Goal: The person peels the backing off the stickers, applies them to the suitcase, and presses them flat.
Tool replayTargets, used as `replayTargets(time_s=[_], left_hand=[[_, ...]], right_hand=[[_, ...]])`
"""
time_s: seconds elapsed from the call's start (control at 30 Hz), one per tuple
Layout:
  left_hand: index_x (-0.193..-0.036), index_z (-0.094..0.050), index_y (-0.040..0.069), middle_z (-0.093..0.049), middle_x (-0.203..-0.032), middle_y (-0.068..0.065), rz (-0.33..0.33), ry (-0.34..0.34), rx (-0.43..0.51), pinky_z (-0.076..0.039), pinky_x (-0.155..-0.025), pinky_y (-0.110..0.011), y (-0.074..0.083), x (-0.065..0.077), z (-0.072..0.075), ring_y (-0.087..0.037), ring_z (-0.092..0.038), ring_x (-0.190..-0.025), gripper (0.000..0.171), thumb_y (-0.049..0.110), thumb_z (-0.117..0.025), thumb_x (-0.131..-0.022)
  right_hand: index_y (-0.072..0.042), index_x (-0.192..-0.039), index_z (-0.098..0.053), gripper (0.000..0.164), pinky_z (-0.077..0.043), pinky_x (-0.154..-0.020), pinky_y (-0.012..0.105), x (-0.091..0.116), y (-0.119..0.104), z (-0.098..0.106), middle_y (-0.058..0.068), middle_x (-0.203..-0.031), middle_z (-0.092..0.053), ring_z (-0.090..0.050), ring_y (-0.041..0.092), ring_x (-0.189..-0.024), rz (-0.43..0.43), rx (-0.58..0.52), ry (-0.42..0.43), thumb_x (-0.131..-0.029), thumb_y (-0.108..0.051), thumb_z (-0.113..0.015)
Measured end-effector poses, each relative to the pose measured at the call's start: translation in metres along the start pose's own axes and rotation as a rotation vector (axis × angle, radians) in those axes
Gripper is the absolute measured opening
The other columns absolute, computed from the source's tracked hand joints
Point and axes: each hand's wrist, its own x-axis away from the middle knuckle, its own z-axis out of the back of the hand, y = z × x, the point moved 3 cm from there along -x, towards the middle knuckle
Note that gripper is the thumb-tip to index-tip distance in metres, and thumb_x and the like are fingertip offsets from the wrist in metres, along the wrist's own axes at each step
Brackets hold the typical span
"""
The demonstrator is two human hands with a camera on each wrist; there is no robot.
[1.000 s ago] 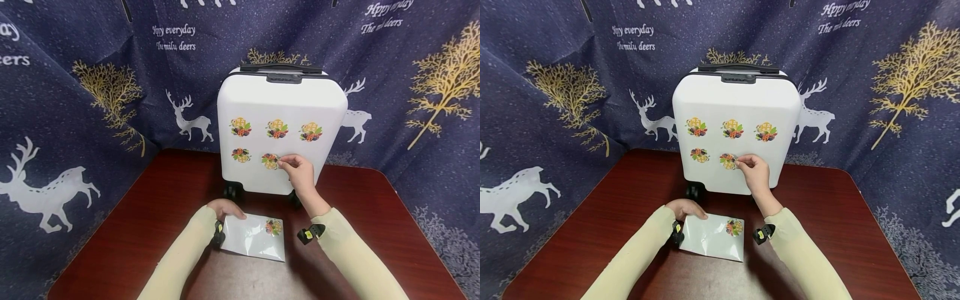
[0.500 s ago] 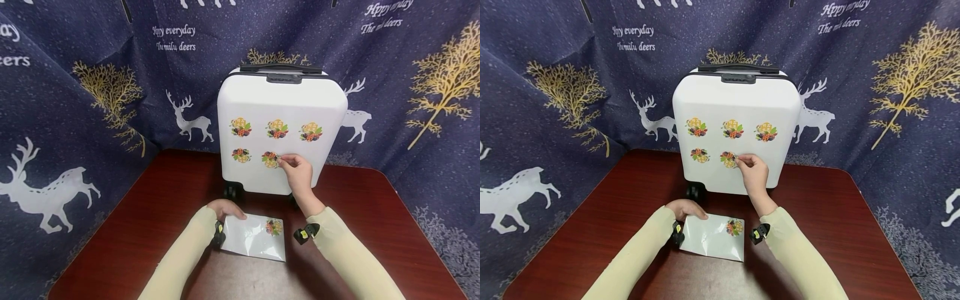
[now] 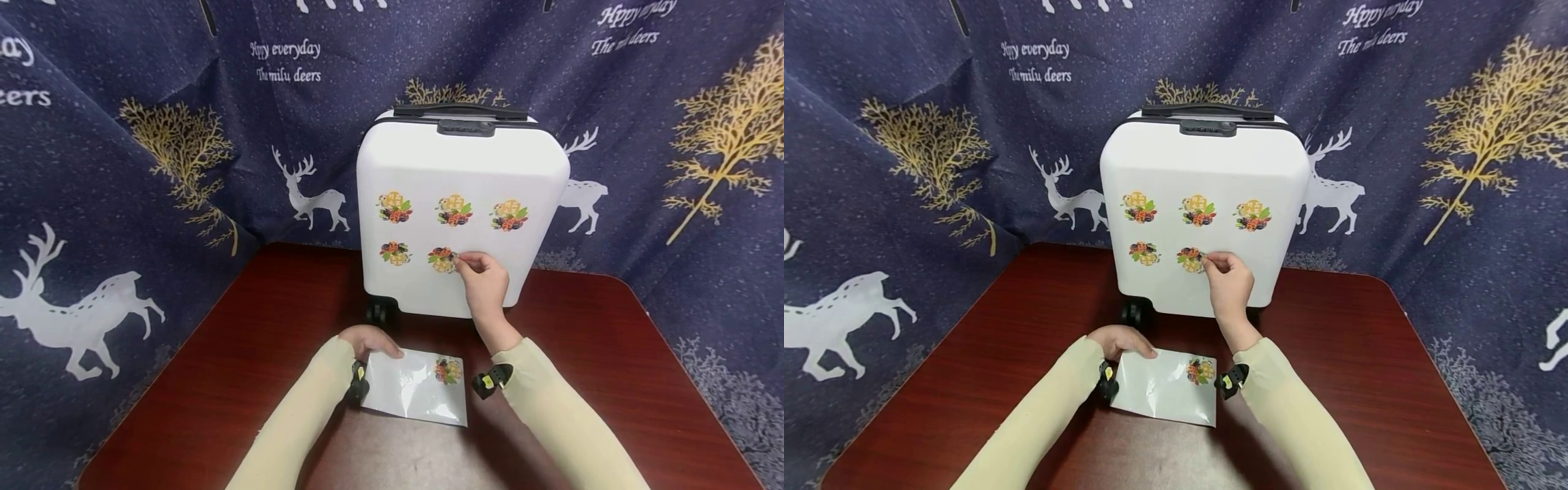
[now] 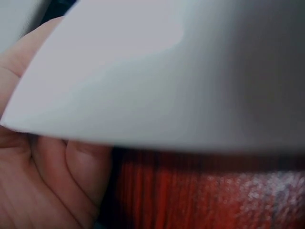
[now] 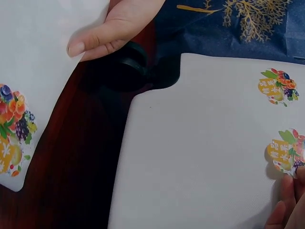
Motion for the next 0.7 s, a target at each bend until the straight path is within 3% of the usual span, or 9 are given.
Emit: replayTargets(time_s=[0.33,0.57,0.7], left_hand=[[-0.12,-0.07,-0.003,-0.075,-0.102,-0.011,-0.003,-0.006,-0.012,-0.061,-0.086,-0.035,0.0014,0.0004,-0.0001,-0.017,-0.069,-0.084,0.035,0.017,-0.073,-0.091],[-0.122,-0.069,-0.004,-0.075,-0.104,-0.012,-0.001,-0.003,-0.016,-0.061,-0.089,-0.035,0.002,0.0013,0.0003,-0.017,-0.069,-0.084,0.036,0.016,-0.072,-0.091],[-0.123,-0.069,-0.003,-0.075,-0.107,-0.012,0.001,0.003,-0.012,-0.061,-0.09,-0.036,0.0017,0.0017,0.0004,-0.018,-0.069,-0.086,0.037,0.016,-0.073,-0.091]], right_hand=[[0.001,-0.098,-0.075,0.014,-0.043,-0.061,0.013,0.0023,-0.0008,-0.0032,0.013,-0.089,-0.076,-0.056,-0.011,-0.067,0.023,-0.022,0.058,-0.091,-0.012,-0.075],[0.002,-0.097,-0.074,0.014,-0.046,-0.061,0.011,0.0036,0.0026,-0.0058,-0.003,-0.081,-0.072,-0.057,-0.01,-0.066,0.013,-0.072,0.089,-0.091,-0.011,-0.075],[0.002,-0.096,-0.074,0.013,-0.048,-0.06,0.009,0.0049,0.0043,-0.0084,-0.005,-0.081,-0.071,-0.057,-0.008,-0.065,0.008,-0.104,0.115,-0.091,-0.01,-0.075]])
